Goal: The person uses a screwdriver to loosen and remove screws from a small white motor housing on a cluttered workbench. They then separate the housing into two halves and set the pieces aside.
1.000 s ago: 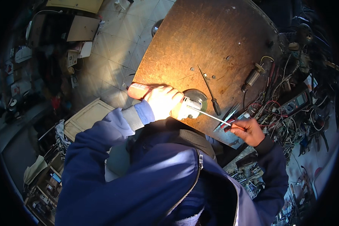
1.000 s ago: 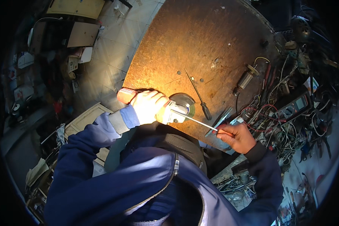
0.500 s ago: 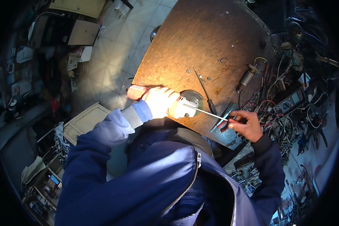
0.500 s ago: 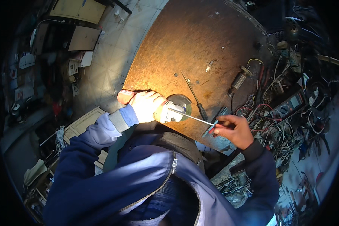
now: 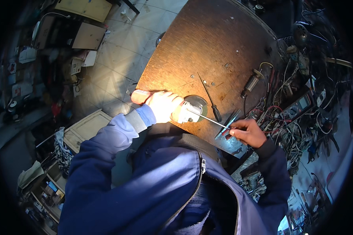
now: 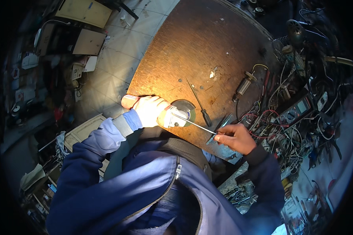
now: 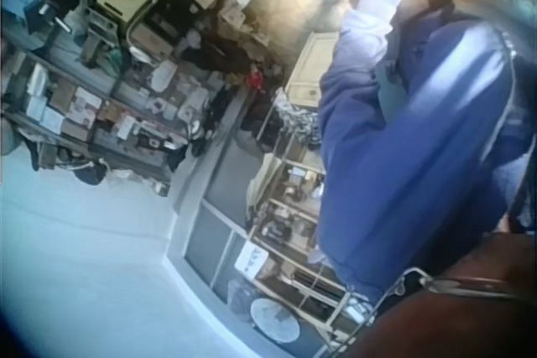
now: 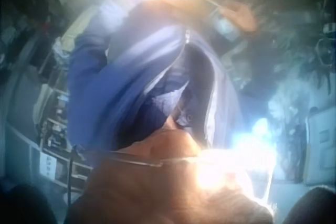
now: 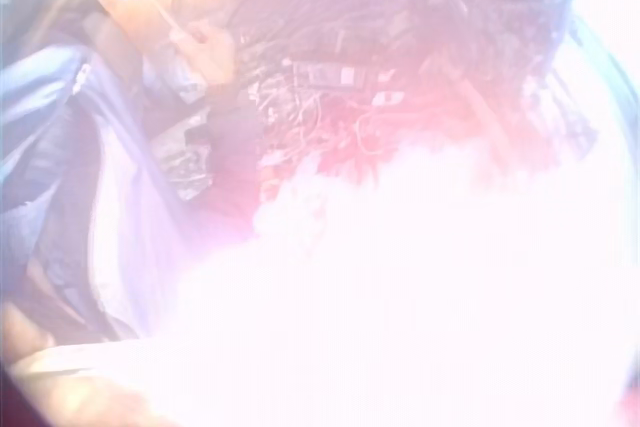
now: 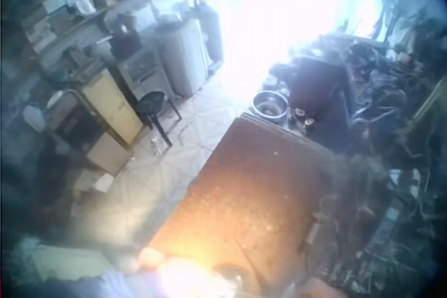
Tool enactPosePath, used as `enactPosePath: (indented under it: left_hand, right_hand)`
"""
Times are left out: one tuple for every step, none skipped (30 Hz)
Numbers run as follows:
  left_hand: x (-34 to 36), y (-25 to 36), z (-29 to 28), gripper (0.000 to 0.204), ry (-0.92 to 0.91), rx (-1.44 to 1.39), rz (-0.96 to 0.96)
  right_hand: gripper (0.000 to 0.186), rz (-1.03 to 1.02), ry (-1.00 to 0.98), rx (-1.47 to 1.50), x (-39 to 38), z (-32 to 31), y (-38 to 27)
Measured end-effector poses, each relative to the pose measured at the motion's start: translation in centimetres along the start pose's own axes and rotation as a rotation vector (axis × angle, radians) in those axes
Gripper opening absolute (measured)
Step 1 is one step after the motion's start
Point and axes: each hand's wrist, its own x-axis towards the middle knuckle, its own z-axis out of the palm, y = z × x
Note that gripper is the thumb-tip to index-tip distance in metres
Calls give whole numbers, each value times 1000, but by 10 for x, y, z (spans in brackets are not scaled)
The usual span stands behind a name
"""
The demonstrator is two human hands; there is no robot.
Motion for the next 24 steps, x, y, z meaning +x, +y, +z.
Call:
enactPosePath:
  left_hand:
    - [1,0,-1,38,-17,-3,-2]
    - [1,-1,1,38,-4,-3,13]
    - [1,-1,3,38,9,-1,20]
    - [1,-1,4,38,22,1,27]
    - [1,-3,3,38,-7,15,9]
    - [4,-1,-2,39,-35,22,-7]
    - [5,1,-4,39,-63,29,-23]
    - [2,3,-4,40,-63,6,-26]
    - [1,2,-1,40,-24,10,-14]
    - [-1,1,4,40,15,15,-2]
    - [-2,-2,7,41,54,20,10]
    - [0,0,3,40,51,-26,11]
    - [0,1,1,40,36,-22,10]
    - [0,2,0,40,22,-17,9]
    - [1,0,-1,40,13,-11,8]
    - [1,-1,0,40,38,-6,14]
    - [0,-1,2,41,63,-1,21]
    - [0,2,2,41,85,1,20]
    - [1,2,1,41,35,-2,-1]
    - [3,1,-2,42,-15,-6,-22]
    - [6,0,-5,42,-60,-8,-35]
    - [3,-1,-4,42,-43,-24,-16]
    - [3,1,-2,41,-5,-25,-8]
    - [2,3,-1,41,26,-21,2]
  right_hand:
    - [26,20,-39,33,0,0,3]
    - [26,39,-77,65,-1,0,5]
    - [26,51,-120,101,1,0,9]
    - [27,62,-163,137,3,0,12]
    - [28,74,-206,172,4,0,14]
    - [23,-75,4,-260,8,-3,2]
    - [22,-180,125,-487,8,0,1]
    - [23,-222,131,-540,5,0,0]
    - [24,-268,147,-595,7,-1,0]
    - [25,-206,119,-412,9,-2,3]
    - [25,-146,90,-228,11,-3,7]
    - [26,-77,53,-41,8,-3,9]
    - [26,-56,19,-21,6,-2,10]
    - [26,-36,-16,-2,4,-1,11]
    - [26,-19,-50,12,4,-2,12]
    - [27,-2,-84,25,5,-3,13]
    - [27,16,-118,39,6,-4,13]
    - [27,31,-158,58,6,-4,14]
    - [27,48,-198,76,8,-5,13]
    - [26,-87,30,-317,12,-2,8]
    - [27,-121,54,-376,14,-3,4]
    - [29,-155,78,-434,14,-4,1]
    - [30,-189,103,-492,14,-7,-1]
    - [31,-159,37,-375,13,-9,0]
